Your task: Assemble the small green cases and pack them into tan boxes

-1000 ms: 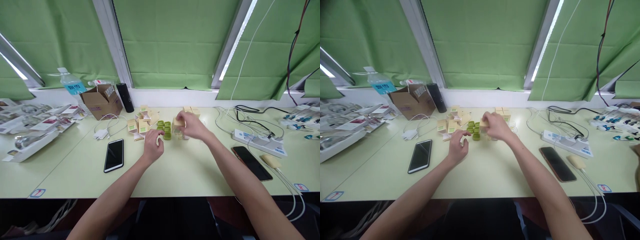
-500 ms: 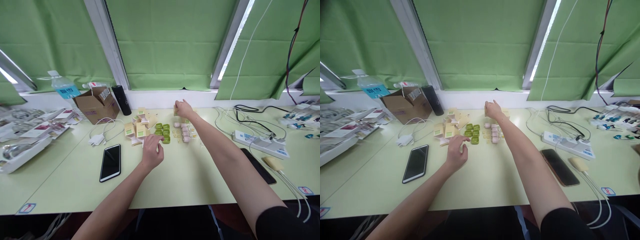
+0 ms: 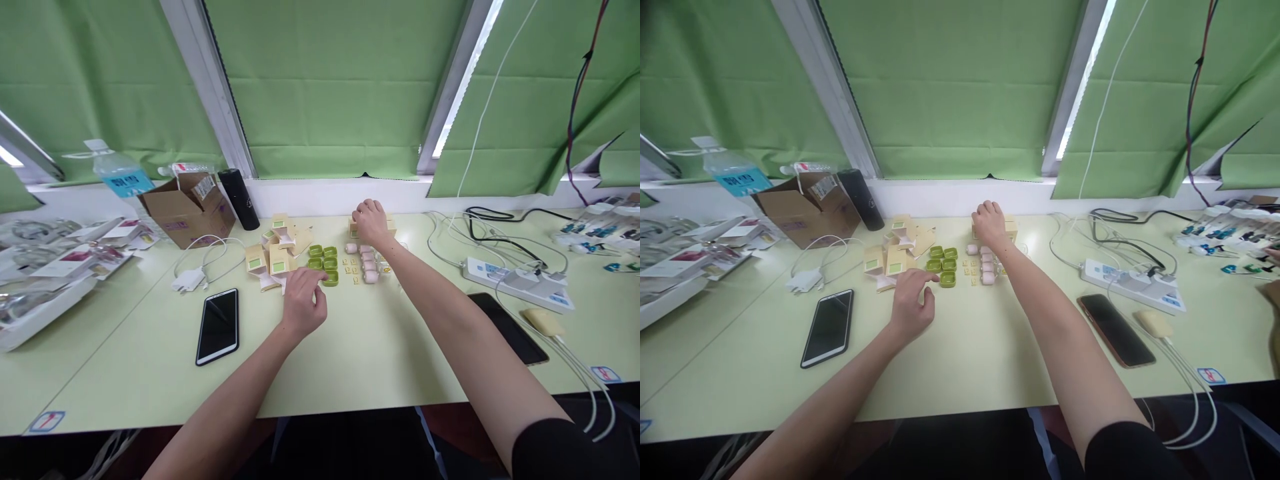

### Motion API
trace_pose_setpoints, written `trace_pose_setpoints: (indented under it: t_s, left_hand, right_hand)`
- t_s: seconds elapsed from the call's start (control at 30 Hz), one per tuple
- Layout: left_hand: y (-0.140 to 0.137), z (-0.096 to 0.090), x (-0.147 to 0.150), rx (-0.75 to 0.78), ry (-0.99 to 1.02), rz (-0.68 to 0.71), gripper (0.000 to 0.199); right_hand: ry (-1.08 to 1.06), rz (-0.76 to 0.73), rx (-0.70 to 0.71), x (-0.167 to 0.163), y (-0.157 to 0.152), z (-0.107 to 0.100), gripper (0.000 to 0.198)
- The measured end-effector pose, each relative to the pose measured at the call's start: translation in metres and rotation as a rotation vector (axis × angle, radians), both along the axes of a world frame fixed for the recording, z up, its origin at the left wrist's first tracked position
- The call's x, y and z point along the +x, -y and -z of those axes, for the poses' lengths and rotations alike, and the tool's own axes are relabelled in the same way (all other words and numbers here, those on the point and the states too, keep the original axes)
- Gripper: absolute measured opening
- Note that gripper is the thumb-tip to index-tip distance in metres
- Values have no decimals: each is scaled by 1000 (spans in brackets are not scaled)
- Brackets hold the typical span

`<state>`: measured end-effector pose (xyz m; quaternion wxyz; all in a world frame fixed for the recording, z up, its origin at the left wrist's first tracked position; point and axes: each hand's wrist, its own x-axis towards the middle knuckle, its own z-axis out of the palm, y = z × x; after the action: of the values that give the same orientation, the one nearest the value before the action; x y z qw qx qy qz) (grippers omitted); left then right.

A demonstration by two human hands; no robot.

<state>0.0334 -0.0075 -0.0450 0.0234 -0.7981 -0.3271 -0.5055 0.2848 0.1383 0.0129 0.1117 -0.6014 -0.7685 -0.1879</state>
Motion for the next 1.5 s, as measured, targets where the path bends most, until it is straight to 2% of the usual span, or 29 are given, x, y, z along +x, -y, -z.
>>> trace_pose_setpoints:
  t_s: [0.13,0.23,0.4,0.53,0.7,0.83,1.0,1.13,1.3,1.4,1.5]
  left_hand:
    - [0,1,0,-39,-23,-17,33]
    - [-1,0,0,4,-23,-6,34]
    - [-5,1,-1,48,-19,-38,33]
    - [-13,4,-7,-7,-29,-123,32]
    - [-25,7,-15,-159,-28,-243,30]
    - [-34,12,-20,-225,-50,-298,32]
    - [-36,21,-20,-245,-121,-258,32]
    - [-30,26,-10,-276,-316,-193,33]
    - [-28,31,-1,-293,-422,-130,15]
    - [-29,30,-2,-309,-351,-112,4]
    - [-28,26,-4,-313,-213,-73,2]
  right_hand:
    - [-50,12,-98,-24,42,-1,25]
    - [-64,-6,-117,-46,89,4,22]
    - [-207,-36,-286,-76,171,13,28]
    - [-185,-88,-401,-86,203,31,28]
    - [-236,-154,-443,-82,204,55,20]
    - [-273,-174,-442,-77,200,59,18]
    - [-271,-205,-442,-74,199,60,17]
    - [-282,-193,-407,-74,198,63,20]
    - [-280,-100,-282,-66,191,62,22]
    - [-257,-20,-125,-53,182,59,24]
    - [-234,35,28,-38,172,59,23]
